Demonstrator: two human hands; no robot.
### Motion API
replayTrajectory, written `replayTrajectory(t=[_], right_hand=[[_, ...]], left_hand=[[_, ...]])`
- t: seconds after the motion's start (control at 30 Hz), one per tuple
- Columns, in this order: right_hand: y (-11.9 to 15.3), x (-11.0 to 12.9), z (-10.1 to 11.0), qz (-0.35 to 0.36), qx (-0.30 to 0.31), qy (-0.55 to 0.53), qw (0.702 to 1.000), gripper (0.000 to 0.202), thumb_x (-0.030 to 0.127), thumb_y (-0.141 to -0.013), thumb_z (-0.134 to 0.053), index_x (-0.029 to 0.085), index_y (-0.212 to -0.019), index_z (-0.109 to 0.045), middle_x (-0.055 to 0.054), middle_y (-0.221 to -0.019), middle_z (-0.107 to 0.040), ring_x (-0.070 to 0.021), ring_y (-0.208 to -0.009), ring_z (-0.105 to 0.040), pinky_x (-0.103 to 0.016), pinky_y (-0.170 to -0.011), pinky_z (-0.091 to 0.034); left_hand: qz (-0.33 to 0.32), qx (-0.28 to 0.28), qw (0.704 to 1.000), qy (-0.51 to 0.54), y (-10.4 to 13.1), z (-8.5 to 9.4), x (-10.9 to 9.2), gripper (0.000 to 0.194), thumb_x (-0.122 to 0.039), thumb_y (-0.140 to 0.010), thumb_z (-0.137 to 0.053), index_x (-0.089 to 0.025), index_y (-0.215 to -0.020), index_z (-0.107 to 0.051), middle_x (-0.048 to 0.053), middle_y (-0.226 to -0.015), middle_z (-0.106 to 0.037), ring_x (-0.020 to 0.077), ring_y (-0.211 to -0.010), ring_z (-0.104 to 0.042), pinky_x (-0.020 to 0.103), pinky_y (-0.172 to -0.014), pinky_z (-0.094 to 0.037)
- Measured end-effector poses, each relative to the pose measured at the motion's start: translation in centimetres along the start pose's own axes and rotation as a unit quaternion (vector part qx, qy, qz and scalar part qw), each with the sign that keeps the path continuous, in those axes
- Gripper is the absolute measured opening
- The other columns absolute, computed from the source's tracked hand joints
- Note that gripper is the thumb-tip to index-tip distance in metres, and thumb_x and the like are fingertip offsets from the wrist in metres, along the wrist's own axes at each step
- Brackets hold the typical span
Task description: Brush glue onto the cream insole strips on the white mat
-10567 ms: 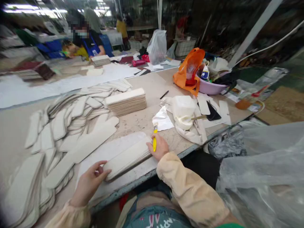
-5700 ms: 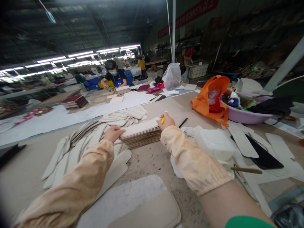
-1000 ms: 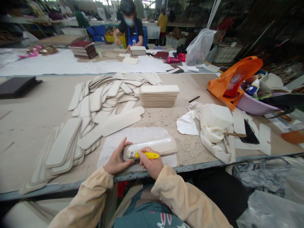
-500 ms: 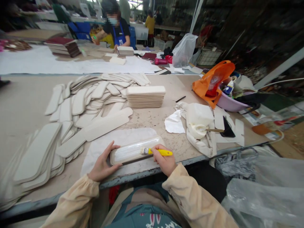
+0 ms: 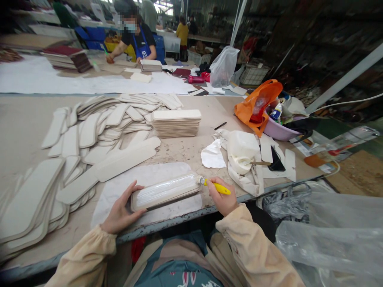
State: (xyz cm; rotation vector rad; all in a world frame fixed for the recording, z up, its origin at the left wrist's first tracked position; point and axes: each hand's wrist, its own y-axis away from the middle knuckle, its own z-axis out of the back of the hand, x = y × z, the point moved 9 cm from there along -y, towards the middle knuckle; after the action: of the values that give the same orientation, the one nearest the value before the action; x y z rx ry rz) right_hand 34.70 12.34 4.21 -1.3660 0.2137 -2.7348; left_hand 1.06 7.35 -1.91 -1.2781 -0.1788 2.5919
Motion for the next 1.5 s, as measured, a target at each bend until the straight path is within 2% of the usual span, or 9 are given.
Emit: replayTrajectory(t=[0.13,0.33,0.43,0.63,0.8,0.93,1.17,1.33,1.5], right_hand=[[0.9,3.1,0.1,0.12,-0.013,0.093,0.988,0.019,0.034,-0.089,-0.048,0.021,-0.084,-0.061,-0.004,-0.071,-0.064,-0.0164,-0.063,-0.059,-0.029,-0.062,-0.046],[3.2,5.2,-4.7,0.241,0.054,0.15,0.957,0.016,0.023,-0.087,-0.049,0.021,-0.094,-0.064,-0.007,-0.086,-0.07,-0.0201,-0.078,-0.066,-0.033,-0.075,-0.051],[4.5,6.7,-7.1,0.257,0.102,0.091,0.957,0.017,0.02,-0.087,-0.049,0.02,-0.095,-0.063,-0.007,-0.085,-0.07,-0.0194,-0.078,-0.066,-0.032,-0.074,-0.052],[4.2,8.6,-9.5,0.171,0.109,-0.032,0.979,0.014,0.024,-0.088,-0.047,0.022,-0.093,-0.06,-0.004,-0.078,-0.068,-0.0169,-0.069,-0.065,-0.028,-0.066,-0.053],[5.0,11.1,-12.8,0.287,0.141,-0.047,0.946,0.017,0.019,-0.087,-0.049,0.021,-0.099,-0.06,-0.006,-0.088,-0.069,-0.0187,-0.082,-0.065,-0.031,-0.076,-0.052],[5.9,11.5,-14.8,0.335,0.159,-0.011,0.928,0.019,0.016,-0.086,-0.049,0.02,-0.101,-0.06,-0.007,-0.087,-0.069,-0.0189,-0.078,-0.064,-0.032,-0.073,-0.052],[7.1,12.9,-15.9,0.346,0.189,-0.043,0.918,0.019,0.016,-0.086,-0.048,0.019,-0.099,-0.061,-0.007,-0.085,-0.069,-0.0185,-0.076,-0.064,-0.032,-0.072,-0.052],[6.7,13.3,-15.2,0.311,0.165,-0.083,0.932,0.016,0.018,-0.087,-0.047,0.019,-0.096,-0.06,-0.006,-0.084,-0.069,-0.0173,-0.076,-0.065,-0.029,-0.073,-0.052],[6.1,11.7,-13.8,0.279,0.13,-0.079,0.948,0.012,0.018,-0.087,-0.048,0.018,-0.094,-0.059,-0.006,-0.083,-0.068,-0.0161,-0.076,-0.064,-0.026,-0.072,-0.051]], left_hand=[[-0.004,0.002,1.0,0.003,0.0,0.0,0.0,0.088,-0.032,-0.073,-0.067,-0.023,-0.144,-0.016,0.01,-0.127,-0.05,0.0255,-0.118,-0.05,0.045,-0.104,-0.037],[-0.005,0.004,1.0,0.008,0.1,-0.1,0.1,0.089,-0.031,-0.073,-0.067,-0.023,-0.144,-0.015,0.01,-0.127,-0.049,0.026,-0.119,-0.048,0.046,-0.105,-0.035],[-0.004,0.004,1.0,0.02,0.2,-0.2,0.2,0.091,-0.03,-0.072,-0.067,-0.023,-0.145,-0.013,0.011,-0.129,-0.047,0.0267,-0.12,-0.047,0.048,-0.105,-0.034],[-0.008,-0.01,0.999,0.051,0.2,0.0,0.0,0.098,-0.03,-0.069,-0.069,-0.022,-0.145,-0.01,0.011,-0.128,-0.045,0.0276,-0.119,-0.047,0.047,-0.104,-0.035],[-0.005,-0.017,0.997,0.074,0.2,0.0,-0.1,0.1,-0.029,-0.067,-0.07,-0.023,-0.145,-0.009,0.01,-0.124,-0.046,0.0259,-0.116,-0.048,0.044,-0.102,-0.037],[-0.009,-0.016,0.996,0.088,0.2,-0.1,-0.1,0.101,-0.027,-0.067,-0.069,-0.022,-0.146,-0.005,0.009,-0.124,-0.046,0.0251,-0.114,-0.048,0.044,-0.101,-0.037],[-0.004,-0.02,0.996,0.086,0.1,0.0,-0.2,0.101,-0.022,-0.068,-0.068,-0.023,-0.146,-0.005,0.008,-0.122,-0.047,0.0228,-0.111,-0.05,0.041,-0.099,-0.039],[-0.003,-0.016,0.997,0.078,0.2,-0.1,0.0,0.1,-0.023,-0.067,-0.068,-0.023,-0.146,-0.006,0.009,-0.123,-0.047,0.0234,-0.112,-0.05,0.041,-0.099,-0.04],[0.001,-0.013,0.998,0.069,0.2,-0.2,0.2,0.098,-0.029,-0.07,-0.068,-0.022,-0.146,-0.007,0.009,-0.124,-0.047,0.0241,-0.113,-0.05,0.042,-0.099,-0.039]])
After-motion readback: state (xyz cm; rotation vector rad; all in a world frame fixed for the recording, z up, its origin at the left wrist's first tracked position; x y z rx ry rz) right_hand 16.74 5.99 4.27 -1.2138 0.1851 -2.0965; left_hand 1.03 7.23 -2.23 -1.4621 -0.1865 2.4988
